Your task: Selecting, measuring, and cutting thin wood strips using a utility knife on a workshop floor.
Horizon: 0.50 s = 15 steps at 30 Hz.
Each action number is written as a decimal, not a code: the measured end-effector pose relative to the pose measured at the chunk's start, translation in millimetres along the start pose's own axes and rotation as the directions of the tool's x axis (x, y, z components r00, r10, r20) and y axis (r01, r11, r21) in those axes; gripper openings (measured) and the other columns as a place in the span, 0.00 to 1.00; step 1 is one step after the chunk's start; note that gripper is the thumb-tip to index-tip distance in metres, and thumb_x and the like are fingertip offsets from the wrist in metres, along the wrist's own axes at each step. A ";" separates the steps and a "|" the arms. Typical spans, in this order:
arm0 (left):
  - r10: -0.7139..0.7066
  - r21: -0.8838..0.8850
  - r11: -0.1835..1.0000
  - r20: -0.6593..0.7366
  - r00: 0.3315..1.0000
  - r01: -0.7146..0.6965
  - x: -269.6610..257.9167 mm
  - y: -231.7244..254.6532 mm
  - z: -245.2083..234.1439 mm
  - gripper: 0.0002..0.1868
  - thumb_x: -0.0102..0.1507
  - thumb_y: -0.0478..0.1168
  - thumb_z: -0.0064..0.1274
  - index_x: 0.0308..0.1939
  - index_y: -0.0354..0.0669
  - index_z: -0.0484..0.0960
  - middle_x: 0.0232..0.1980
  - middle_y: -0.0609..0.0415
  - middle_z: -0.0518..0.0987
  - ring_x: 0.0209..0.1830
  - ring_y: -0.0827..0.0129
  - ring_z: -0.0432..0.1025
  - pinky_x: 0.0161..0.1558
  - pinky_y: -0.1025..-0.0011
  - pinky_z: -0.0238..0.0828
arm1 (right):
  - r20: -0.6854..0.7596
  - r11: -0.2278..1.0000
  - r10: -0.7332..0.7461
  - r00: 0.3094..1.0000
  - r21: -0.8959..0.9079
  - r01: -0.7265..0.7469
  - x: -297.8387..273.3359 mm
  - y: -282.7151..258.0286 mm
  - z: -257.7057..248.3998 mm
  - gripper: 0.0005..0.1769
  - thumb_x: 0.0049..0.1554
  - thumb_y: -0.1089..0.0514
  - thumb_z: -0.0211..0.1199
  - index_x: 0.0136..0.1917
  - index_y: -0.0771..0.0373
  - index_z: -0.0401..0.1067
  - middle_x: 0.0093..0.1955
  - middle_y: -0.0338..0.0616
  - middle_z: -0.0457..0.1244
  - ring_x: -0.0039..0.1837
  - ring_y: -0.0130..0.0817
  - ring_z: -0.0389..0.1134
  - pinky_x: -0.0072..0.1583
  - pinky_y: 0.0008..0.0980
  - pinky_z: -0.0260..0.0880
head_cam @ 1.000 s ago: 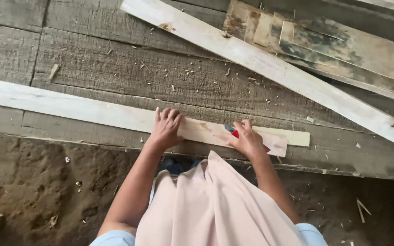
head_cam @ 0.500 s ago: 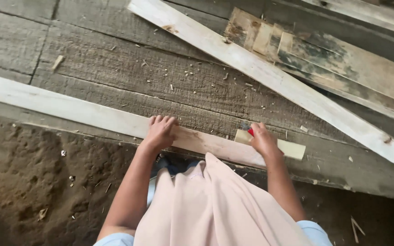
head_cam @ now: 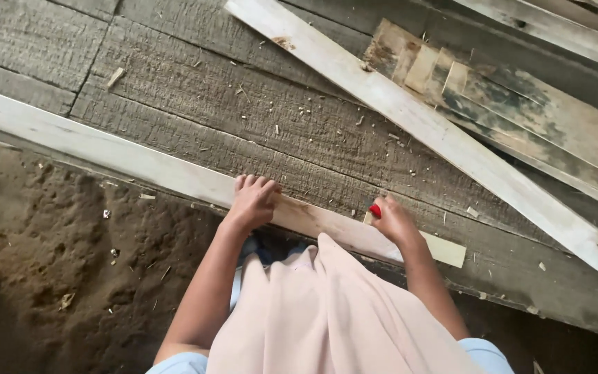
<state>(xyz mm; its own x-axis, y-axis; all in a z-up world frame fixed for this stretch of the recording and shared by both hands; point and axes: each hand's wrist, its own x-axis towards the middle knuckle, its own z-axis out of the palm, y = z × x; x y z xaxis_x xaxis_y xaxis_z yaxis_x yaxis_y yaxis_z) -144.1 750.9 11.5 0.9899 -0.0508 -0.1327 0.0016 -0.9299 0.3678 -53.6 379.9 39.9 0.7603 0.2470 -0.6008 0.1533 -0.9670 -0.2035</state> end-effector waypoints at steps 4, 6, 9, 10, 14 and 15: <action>-0.007 -0.036 0.999 -0.015 1.000 0.007 -0.8 2.4 1.2 0.23 0.49 0.47 0.64 0.46 0.65 0.74 0.45 0.62 0.74 0.57 0.61 0.65 0.73 0.47 0.43 | 0.018 1.000 -0.024 1.000 0.013 0.024 4.8 4.3 4.2 0.13 0.52 0.51 0.65 0.49 0.57 0.73 0.53 0.51 0.67 0.62 0.57 0.70 0.61 0.53 0.71; -0.005 -0.088 0.996 -0.012 1.000 0.004 -2.8 4.9 -1.2 0.23 0.50 0.44 0.64 0.47 0.62 0.75 0.46 0.59 0.74 0.59 0.59 0.65 0.74 0.42 0.39 | 0.041 0.999 -0.045 0.998 0.008 0.044 8.4 7.2 6.9 0.12 0.52 0.52 0.64 0.48 0.58 0.75 0.52 0.53 0.68 0.61 0.57 0.71 0.60 0.52 0.71; -0.007 -0.088 0.996 -0.025 1.000 0.005 -3.1 4.8 2.9 0.22 0.50 0.44 0.63 0.46 0.62 0.74 0.46 0.61 0.72 0.60 0.60 0.63 0.75 0.39 0.36 | 0.111 0.999 0.017 0.994 0.029 -0.021 7.8 7.8 3.4 0.14 0.50 0.50 0.66 0.50 0.52 0.75 0.50 0.47 0.70 0.61 0.51 0.72 0.59 0.47 0.71; -0.008 -0.089 0.996 -0.024 1.000 0.006 -4.1 4.9 3.0 0.22 0.50 0.44 0.63 0.46 0.62 0.74 0.46 0.61 0.72 0.60 0.60 0.63 0.75 0.39 0.36 | 0.112 0.999 0.018 0.993 0.029 -0.021 14.1 12.4 8.0 0.14 0.50 0.50 0.66 0.50 0.52 0.75 0.50 0.47 0.70 0.61 0.51 0.72 0.59 0.47 0.71; 0.004 -0.097 0.995 -0.030 1.000 -0.007 -7.3 6.6 -1.0 0.22 0.51 0.45 0.64 0.46 0.61 0.74 0.47 0.60 0.72 0.61 0.60 0.63 0.75 0.37 0.35 | 0.185 0.988 -0.035 0.982 0.152 0.006 32.5 35.8 23.6 0.18 0.44 0.54 0.69 0.50 0.54 0.78 0.51 0.51 0.72 0.61 0.53 0.72 0.60 0.47 0.70; 0.003 -0.106 0.994 -0.026 1.000 -0.006 -7.7 7.5 -2.8 0.21 0.51 0.45 0.63 0.46 0.61 0.74 0.46 0.60 0.71 0.61 0.60 0.63 0.75 0.36 0.35 | 0.194 0.980 -0.050 0.980 0.201 0.011 35.5 43.2 26.5 0.21 0.42 0.55 0.71 0.51 0.54 0.79 0.52 0.53 0.73 0.62 0.54 0.72 0.61 0.48 0.69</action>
<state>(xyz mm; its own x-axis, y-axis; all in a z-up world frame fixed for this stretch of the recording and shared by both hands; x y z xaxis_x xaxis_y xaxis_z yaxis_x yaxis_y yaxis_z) -151.3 745.3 17.8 0.9933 -0.0440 -0.1072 0.0109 -0.8856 0.4643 -36.8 348.5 -10.7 0.6146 0.3027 -0.7284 0.0315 -0.9321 -0.3608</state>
